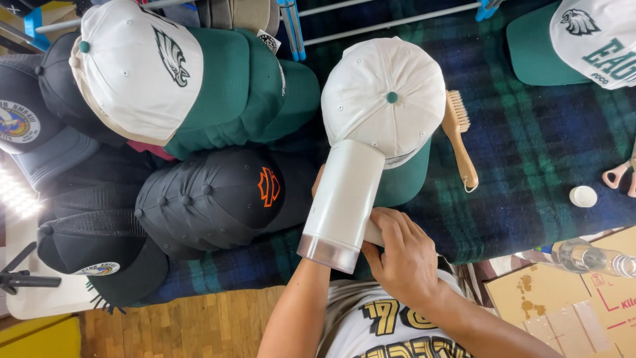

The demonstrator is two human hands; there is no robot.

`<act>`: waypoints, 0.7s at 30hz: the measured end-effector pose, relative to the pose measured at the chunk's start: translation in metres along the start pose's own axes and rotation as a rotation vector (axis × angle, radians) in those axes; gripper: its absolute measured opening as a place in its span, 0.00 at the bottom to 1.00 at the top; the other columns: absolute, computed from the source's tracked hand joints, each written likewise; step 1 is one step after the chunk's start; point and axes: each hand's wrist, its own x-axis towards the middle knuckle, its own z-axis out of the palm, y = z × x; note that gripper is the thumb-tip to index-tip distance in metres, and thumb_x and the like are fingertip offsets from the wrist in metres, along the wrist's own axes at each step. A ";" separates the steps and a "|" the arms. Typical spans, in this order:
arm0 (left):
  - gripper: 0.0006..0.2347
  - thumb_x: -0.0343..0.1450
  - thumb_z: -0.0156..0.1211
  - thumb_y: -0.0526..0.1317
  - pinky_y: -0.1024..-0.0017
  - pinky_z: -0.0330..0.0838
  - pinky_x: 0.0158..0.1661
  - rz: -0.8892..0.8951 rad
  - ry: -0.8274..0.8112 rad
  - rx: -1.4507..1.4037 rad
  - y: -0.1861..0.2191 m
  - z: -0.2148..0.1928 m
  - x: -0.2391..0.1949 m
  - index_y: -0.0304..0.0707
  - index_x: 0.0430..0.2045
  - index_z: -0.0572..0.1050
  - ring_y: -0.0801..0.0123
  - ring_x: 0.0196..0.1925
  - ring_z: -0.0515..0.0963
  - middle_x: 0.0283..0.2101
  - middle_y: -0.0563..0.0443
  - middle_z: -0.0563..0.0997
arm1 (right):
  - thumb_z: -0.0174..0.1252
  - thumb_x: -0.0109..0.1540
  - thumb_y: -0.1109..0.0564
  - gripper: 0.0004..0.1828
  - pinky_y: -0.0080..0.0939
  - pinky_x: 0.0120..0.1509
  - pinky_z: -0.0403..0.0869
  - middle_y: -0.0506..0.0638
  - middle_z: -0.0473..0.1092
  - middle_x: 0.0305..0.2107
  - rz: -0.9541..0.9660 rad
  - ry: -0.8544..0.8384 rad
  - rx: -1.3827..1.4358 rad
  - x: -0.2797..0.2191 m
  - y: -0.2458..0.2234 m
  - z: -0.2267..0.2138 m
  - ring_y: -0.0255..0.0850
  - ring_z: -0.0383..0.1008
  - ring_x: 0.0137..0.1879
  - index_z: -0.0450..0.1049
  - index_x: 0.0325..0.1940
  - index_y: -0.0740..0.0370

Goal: The person uses a handheld steamer to apply steam to a white and green baseball cap, then brushes the cap with a wooden brush. They repeat the steaming and brushing process, occasionally adjusting the cap's position and shape with their hands.

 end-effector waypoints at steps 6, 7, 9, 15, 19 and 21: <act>0.12 0.70 0.58 0.42 0.72 0.71 0.31 0.001 0.009 -0.002 -0.010 -0.004 -0.001 0.36 0.43 0.74 0.76 0.29 0.74 0.29 0.55 0.76 | 0.64 0.59 0.59 0.19 0.49 0.45 0.78 0.56 0.75 0.46 0.008 0.004 -0.009 0.001 -0.004 0.003 0.51 0.78 0.48 0.69 0.52 0.66; 0.12 0.70 0.58 0.42 0.72 0.71 0.31 0.000 0.010 -0.003 -0.011 -0.004 0.000 0.36 0.43 0.74 0.76 0.29 0.74 0.29 0.55 0.76 | 0.64 0.59 0.59 0.19 0.49 0.45 0.78 0.56 0.75 0.46 0.008 0.003 -0.010 0.001 -0.005 0.003 0.51 0.78 0.48 0.69 0.52 0.66; 0.12 0.70 0.58 0.42 0.73 0.71 0.31 0.003 0.014 -0.003 -0.013 -0.005 0.001 0.35 0.43 0.74 0.75 0.30 0.74 0.30 0.55 0.77 | 0.64 0.61 0.58 0.19 0.50 0.46 0.79 0.57 0.75 0.46 -0.003 0.010 -0.021 0.003 -0.007 0.002 0.52 0.78 0.49 0.69 0.53 0.67; 0.12 0.70 0.58 0.40 0.74 0.71 0.33 0.009 0.021 -0.001 -0.019 -0.006 0.005 0.35 0.44 0.75 0.75 0.33 0.75 0.33 0.55 0.77 | 0.65 0.59 0.59 0.21 0.48 0.43 0.78 0.55 0.75 0.46 0.002 0.011 -0.034 0.002 -0.007 0.000 0.50 0.78 0.48 0.69 0.53 0.65; 0.12 0.71 0.58 0.40 0.74 0.72 0.34 0.012 0.021 0.002 -0.021 -0.011 0.005 0.35 0.44 0.75 0.75 0.34 0.75 0.34 0.55 0.78 | 0.62 0.60 0.57 0.21 0.50 0.49 0.79 0.57 0.76 0.49 0.033 -0.018 -0.020 0.006 -0.010 -0.017 0.52 0.78 0.53 0.70 0.55 0.66; 0.12 0.71 0.58 0.39 0.75 0.72 0.35 0.012 0.023 0.003 -0.023 -0.012 0.004 0.34 0.45 0.75 0.75 0.35 0.76 0.35 0.54 0.78 | 0.59 0.57 0.61 0.21 0.48 0.47 0.79 0.56 0.76 0.47 0.030 -0.020 -0.005 0.012 -0.014 -0.034 0.52 0.79 0.54 0.70 0.54 0.68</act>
